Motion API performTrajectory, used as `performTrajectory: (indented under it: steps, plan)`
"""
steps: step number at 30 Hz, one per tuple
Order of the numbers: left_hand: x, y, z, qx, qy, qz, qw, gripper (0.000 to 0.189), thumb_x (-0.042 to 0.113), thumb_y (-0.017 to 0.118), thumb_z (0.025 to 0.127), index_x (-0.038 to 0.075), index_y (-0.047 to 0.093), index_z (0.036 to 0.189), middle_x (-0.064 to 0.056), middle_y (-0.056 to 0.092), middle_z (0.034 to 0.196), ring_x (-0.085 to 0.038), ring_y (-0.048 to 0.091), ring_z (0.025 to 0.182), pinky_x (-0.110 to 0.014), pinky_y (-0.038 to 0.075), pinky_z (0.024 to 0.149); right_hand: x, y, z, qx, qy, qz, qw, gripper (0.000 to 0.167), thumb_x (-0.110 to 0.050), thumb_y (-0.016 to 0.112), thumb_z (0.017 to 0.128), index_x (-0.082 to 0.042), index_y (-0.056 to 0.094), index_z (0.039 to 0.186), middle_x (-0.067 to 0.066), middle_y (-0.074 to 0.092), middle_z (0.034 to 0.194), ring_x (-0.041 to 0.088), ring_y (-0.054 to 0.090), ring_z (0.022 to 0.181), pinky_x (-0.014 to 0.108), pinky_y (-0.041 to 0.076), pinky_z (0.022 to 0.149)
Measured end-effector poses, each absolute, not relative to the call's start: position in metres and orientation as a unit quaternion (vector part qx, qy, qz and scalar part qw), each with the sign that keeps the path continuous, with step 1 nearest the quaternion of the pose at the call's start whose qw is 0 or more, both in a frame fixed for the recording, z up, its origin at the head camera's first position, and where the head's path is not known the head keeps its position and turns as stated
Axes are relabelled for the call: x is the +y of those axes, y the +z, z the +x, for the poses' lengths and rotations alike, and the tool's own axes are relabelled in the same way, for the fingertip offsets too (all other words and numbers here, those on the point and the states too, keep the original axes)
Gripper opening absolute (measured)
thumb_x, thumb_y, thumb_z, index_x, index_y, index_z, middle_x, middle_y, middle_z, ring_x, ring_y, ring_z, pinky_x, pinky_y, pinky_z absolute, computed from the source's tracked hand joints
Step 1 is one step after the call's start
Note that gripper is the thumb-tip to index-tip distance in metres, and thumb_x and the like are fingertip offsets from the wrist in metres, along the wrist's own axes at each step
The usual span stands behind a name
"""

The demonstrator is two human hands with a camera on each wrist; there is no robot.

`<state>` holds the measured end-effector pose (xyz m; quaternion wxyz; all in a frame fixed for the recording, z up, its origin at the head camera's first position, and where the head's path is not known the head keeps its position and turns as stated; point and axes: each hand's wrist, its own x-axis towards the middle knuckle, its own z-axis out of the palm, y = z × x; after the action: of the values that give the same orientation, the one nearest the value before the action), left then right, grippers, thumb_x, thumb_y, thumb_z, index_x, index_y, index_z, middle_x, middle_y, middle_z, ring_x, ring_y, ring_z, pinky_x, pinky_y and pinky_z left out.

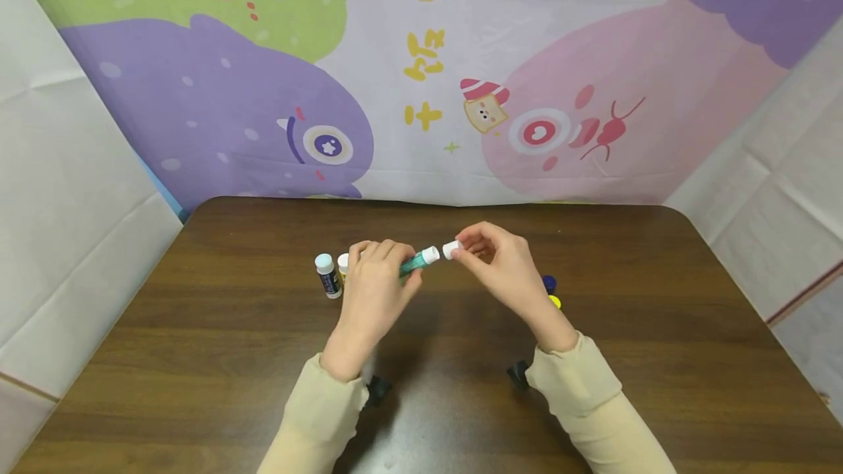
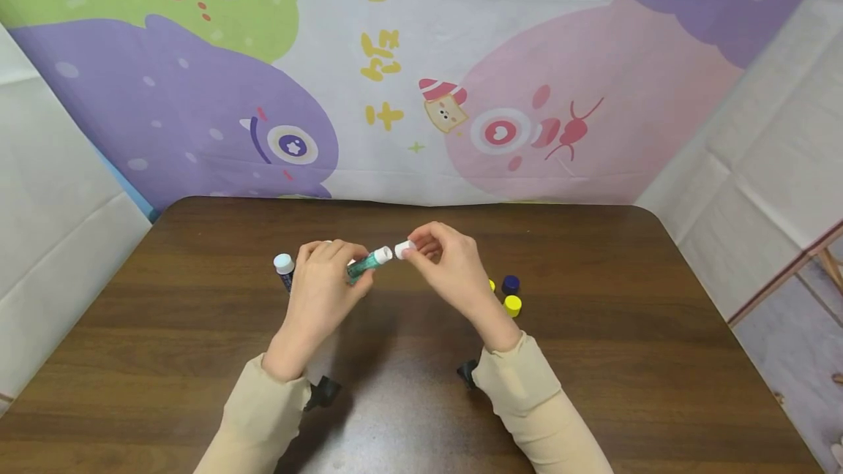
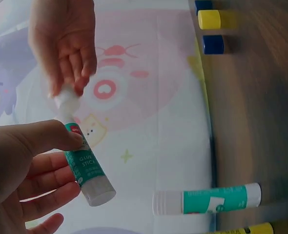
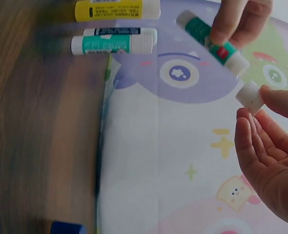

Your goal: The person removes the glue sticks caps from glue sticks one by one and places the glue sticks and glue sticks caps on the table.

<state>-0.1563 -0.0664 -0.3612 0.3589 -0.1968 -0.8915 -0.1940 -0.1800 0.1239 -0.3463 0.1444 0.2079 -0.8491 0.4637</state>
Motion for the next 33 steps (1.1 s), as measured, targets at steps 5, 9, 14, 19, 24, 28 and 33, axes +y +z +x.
performTrajectory:
  steps: [5,9,14,19,24,28,33]
  plan:
    - [-0.078,-0.360,-0.155,-0.890,-0.233,-0.162,0.357,0.015,0.010,0.073,0.069,0.008,0.063,0.081,-0.003,0.063,0.072,-0.019,0.058,0.066,-0.039,0.039,0.080,0.133,-0.350,-0.181,-0.864,0.432,0.204,0.158,0.019,-0.016,0.071,0.078,-0.005,0.063,0.092,0.003,0.065,0.084,0.011,0.062,0.073,0.026,0.051,0.066]
    - [-0.093,-0.356,-0.153,-0.889,-0.286,-0.119,0.338,0.014,0.010,0.073,0.072,0.007,0.064,0.083,-0.005,0.062,0.074,-0.020,0.059,0.068,-0.039,0.038,0.078,0.141,-0.355,-0.183,-0.884,0.397,0.196,0.149,0.019,-0.016,0.071,0.078,-0.005,0.063,0.091,0.004,0.064,0.085,0.013,0.061,0.073,0.028,0.051,0.065]
    - [-0.118,-0.357,-0.153,-0.898,-0.317,-0.066,0.298,0.015,0.012,0.072,0.073,0.006,0.065,0.085,-0.008,0.063,0.079,-0.022,0.062,0.070,-0.040,0.041,0.070,0.147,-0.367,-0.188,-0.911,0.360,0.178,0.096,0.019,-0.017,0.070,0.078,-0.005,0.063,0.090,0.004,0.062,0.082,0.013,0.059,0.070,0.027,0.049,0.064]
    - [-0.135,-0.363,-0.151,-0.919,-0.307,-0.039,0.243,0.017,0.017,0.069,0.076,0.005,0.064,0.086,-0.007,0.063,0.079,-0.021,0.064,0.069,-0.042,0.046,0.062,0.148,-0.378,-0.198,-0.932,0.318,0.170,0.041,0.023,-0.019,0.069,0.080,-0.003,0.064,0.096,0.003,0.061,0.081,0.013,0.057,0.072,0.027,0.048,0.066]
    - [-0.146,-0.374,-0.149,-0.939,-0.283,-0.032,0.194,0.014,0.014,0.064,0.074,0.005,0.063,0.084,-0.006,0.065,0.077,-0.022,0.063,0.068,-0.046,0.047,0.065,0.145,-0.388,-0.210,-0.943,0.282,0.176,0.008,0.019,-0.019,0.069,0.079,-0.005,0.065,0.092,0.003,0.060,0.080,0.013,0.057,0.071,0.027,0.046,0.064]
    - [-0.150,-0.382,-0.149,-0.951,-0.263,-0.013,0.161,0.014,0.014,0.063,0.071,0.005,0.062,0.082,-0.007,0.068,0.075,-0.027,0.062,0.065,-0.047,0.047,0.060,0.139,-0.394,-0.221,-0.952,0.254,0.171,-0.015,0.017,-0.019,0.069,0.079,-0.005,0.064,0.089,0.003,0.061,0.080,0.014,0.056,0.072,0.028,0.046,0.065]
    - [-0.151,-0.387,-0.150,-0.958,-0.244,0.022,0.146,0.015,0.017,0.064,0.071,0.006,0.063,0.081,-0.007,0.067,0.070,-0.035,0.060,0.060,-0.047,0.044,0.052,0.130,-0.401,-0.230,-0.956,0.236,0.174,-0.031,0.015,-0.017,0.069,0.078,-0.006,0.063,0.086,0.003,0.061,0.079,0.015,0.055,0.070,0.029,0.045,0.064]
